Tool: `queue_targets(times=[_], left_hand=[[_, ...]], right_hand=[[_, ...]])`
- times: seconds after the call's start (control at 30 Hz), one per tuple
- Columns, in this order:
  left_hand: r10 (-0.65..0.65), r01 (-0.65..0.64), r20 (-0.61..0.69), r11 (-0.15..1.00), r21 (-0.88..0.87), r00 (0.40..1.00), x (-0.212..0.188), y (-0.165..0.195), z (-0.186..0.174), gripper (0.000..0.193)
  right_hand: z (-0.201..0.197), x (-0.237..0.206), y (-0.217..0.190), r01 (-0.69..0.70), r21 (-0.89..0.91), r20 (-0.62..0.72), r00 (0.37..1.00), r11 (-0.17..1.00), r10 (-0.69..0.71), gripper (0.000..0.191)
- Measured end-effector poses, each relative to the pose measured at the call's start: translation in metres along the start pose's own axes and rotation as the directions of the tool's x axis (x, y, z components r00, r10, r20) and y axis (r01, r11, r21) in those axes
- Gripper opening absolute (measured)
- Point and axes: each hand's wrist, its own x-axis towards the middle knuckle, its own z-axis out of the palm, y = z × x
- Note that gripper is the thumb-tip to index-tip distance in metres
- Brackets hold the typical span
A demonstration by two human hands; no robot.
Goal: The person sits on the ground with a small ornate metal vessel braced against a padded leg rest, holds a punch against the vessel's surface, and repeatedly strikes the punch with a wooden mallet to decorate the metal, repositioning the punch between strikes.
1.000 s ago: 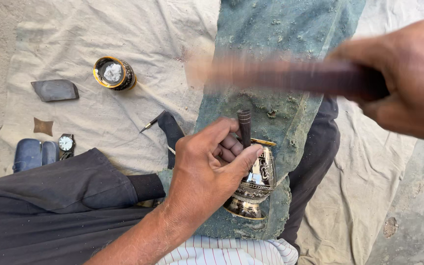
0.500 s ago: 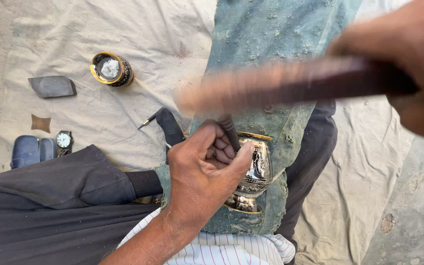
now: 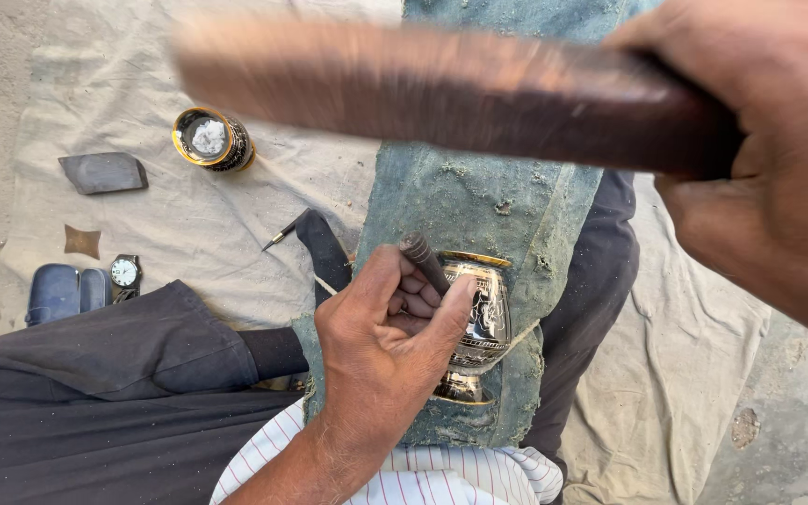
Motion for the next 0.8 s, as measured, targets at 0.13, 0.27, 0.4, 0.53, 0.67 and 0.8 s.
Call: queue_targets(times=[0.13, 0.27, 0.4, 0.53, 0.67, 0.8], left_hand=[[-0.004, 0.004, -0.031, 1.0, 0.015, 1.0, -0.002, 0.001, 0.001, 0.018], [0.068, -0.065, -0.04, 0.995, 0.075, 0.997, -0.002, 0.007, 0.002, 0.018], [0.003, -0.02, 0.096, 0.984, 0.176, 0.995, 0.009, 0.012, -0.006, 0.021], [0.038, -0.079, 0.17, 0.967, 0.241, 0.985, 0.021, 0.018, -0.009, 0.022], [0.047, -0.112, 0.254, 0.963, 0.247, 0.966, 0.031, 0.023, -0.01, 0.027], [-0.038, -0.089, 0.355, 0.938, 0.336, 0.934, 0.041, 0.025, -0.01, 0.032]], right_hand=[[-0.001, 0.0, 0.001, -0.063, -0.009, 0.076, 0.995, 0.998, 0.064, 0.044], [0.0, 0.005, 0.004, 0.021, -0.136, 0.165, 0.986, 0.99, 0.002, 0.048], [0.025, 0.003, 0.028, -0.028, 0.253, -0.009, 0.999, 0.967, 0.031, 0.039], [0.049, -0.027, 0.069, -0.233, 0.076, 0.281, 0.938, 0.969, 0.204, 0.04], [0.066, -0.055, 0.092, -0.203, 0.072, 0.267, 0.947, 0.976, 0.177, 0.041], [0.086, -0.086, 0.097, -0.45, 0.265, 0.287, 0.881, 0.853, 0.376, 0.047]])
